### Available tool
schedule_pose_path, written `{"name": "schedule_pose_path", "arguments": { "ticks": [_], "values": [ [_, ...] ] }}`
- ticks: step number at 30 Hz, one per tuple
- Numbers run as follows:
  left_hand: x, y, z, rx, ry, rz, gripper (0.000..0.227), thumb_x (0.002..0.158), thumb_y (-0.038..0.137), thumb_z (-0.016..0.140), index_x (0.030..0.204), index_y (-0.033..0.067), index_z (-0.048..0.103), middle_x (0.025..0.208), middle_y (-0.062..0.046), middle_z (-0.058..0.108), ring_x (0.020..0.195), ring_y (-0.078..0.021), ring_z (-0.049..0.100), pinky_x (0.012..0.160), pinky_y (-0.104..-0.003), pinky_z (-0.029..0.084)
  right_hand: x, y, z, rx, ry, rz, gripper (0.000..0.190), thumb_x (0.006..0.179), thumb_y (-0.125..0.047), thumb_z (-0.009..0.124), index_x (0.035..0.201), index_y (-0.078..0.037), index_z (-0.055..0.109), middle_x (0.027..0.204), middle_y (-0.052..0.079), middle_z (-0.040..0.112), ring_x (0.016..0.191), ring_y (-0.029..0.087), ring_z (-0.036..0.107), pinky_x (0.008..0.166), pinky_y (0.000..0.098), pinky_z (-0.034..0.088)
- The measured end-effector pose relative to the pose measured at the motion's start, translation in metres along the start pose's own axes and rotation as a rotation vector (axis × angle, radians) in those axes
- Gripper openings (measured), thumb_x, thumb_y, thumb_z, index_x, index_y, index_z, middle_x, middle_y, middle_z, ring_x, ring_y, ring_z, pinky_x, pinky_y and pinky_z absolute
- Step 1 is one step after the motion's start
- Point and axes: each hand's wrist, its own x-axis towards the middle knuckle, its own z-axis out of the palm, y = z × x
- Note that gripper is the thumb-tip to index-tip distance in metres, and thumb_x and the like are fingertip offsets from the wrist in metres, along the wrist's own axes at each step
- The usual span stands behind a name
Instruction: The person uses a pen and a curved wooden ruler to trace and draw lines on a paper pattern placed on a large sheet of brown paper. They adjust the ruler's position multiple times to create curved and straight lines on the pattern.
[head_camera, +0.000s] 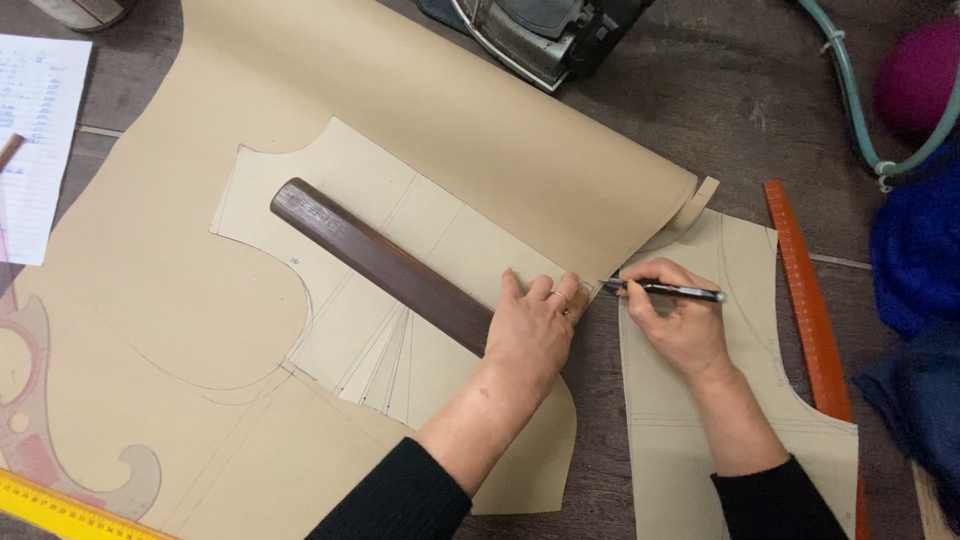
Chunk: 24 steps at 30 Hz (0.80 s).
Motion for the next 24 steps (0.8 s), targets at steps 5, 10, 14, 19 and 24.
{"name": "schedule_pose_path", "arguments": {
  "ticks": [5, 10, 14, 19, 24],
  "values": [
    [-0.047, 0.004, -0.035, 0.123, 0.123, 0.005, 0.046, 0.093, 0.014, 0.046, 0.139, 0.0147, 0.048, 0.143, -0.006, 0.041, 0.13, -0.0268, 0.039, 0.11, -0.065, 0.016, -0.025, -0.014, 0.011, 0.243, 0.158, 0.073, 0.012, 0.093, -0.007, 0.057, 0.096, 0.003, 0.064, 0.075, 0.016, 0.069, 0.063, 0.019, 0.068, 0.062, 0.0301, 0.055],
    [-0.071, 0.018, 0.009, 0.466, 0.341, 0.112, 0.049, 0.083, 0.037, 0.058, 0.129, 0.0209, 0.057, 0.136, -0.007, 0.049, 0.126, -0.0254, 0.045, 0.111, -0.051, 0.028, -0.053, -0.022, 0.021, 0.346, 0.097, 0.159, 0.012, 0.09, -0.005, 0.06, 0.101, -0.001, 0.062, 0.086, 0.015, 0.071, 0.072, 0.018, 0.072, 0.072, 0.0275, 0.063],
    [-0.088, 0.025, 0.031, 0.238, 0.651, 0.123, 0.015, 0.088, 0.011, 0.054, 0.092, 0.0072, 0.068, 0.09, -0.009, 0.061, 0.082, -0.021, 0.054, 0.078, -0.032, 0.042, -0.061, -0.027, 0.03, 0.38, -0.037, 0.042, 0.008, 0.087, -0.008, 0.059, 0.09, -0.002, 0.063, 0.079, 0.011, 0.066, 0.063, 0.015, 0.068, 0.062, 0.0226, 0.059],
    [-0.101, 0.032, 0.06, 0.234, 0.683, 0.058, 0.021, 0.091, 0.021, 0.066, 0.104, 0.0048, 0.07, 0.096, -0.011, 0.069, 0.081, -0.0173, 0.061, 0.068, -0.028, 0.05, -0.063, -0.026, 0.032, 0.3, -0.133, -0.034, 0.01, 0.087, -0.012, 0.057, 0.085, -0.004, 0.063, 0.077, 0.008, 0.066, 0.059, 0.014, 0.068, 0.056, 0.0213, 0.056],
    [-0.111, 0.023, 0.076, -0.174, 0.747, 0.159, 0.034, 0.096, 0.006, 0.042, 0.121, -0.0133, 0.057, 0.127, -0.025, 0.053, 0.113, -0.0345, 0.053, 0.091, -0.041, 0.046, -0.06, -0.021, 0.035, 0.25, -0.188, -0.069, 0.009, 0.085, -0.012, 0.056, 0.084, -0.006, 0.063, 0.072, 0.005, 0.066, 0.056, 0.012, 0.064, 0.054, 0.0222, 0.052]
  ]
}}
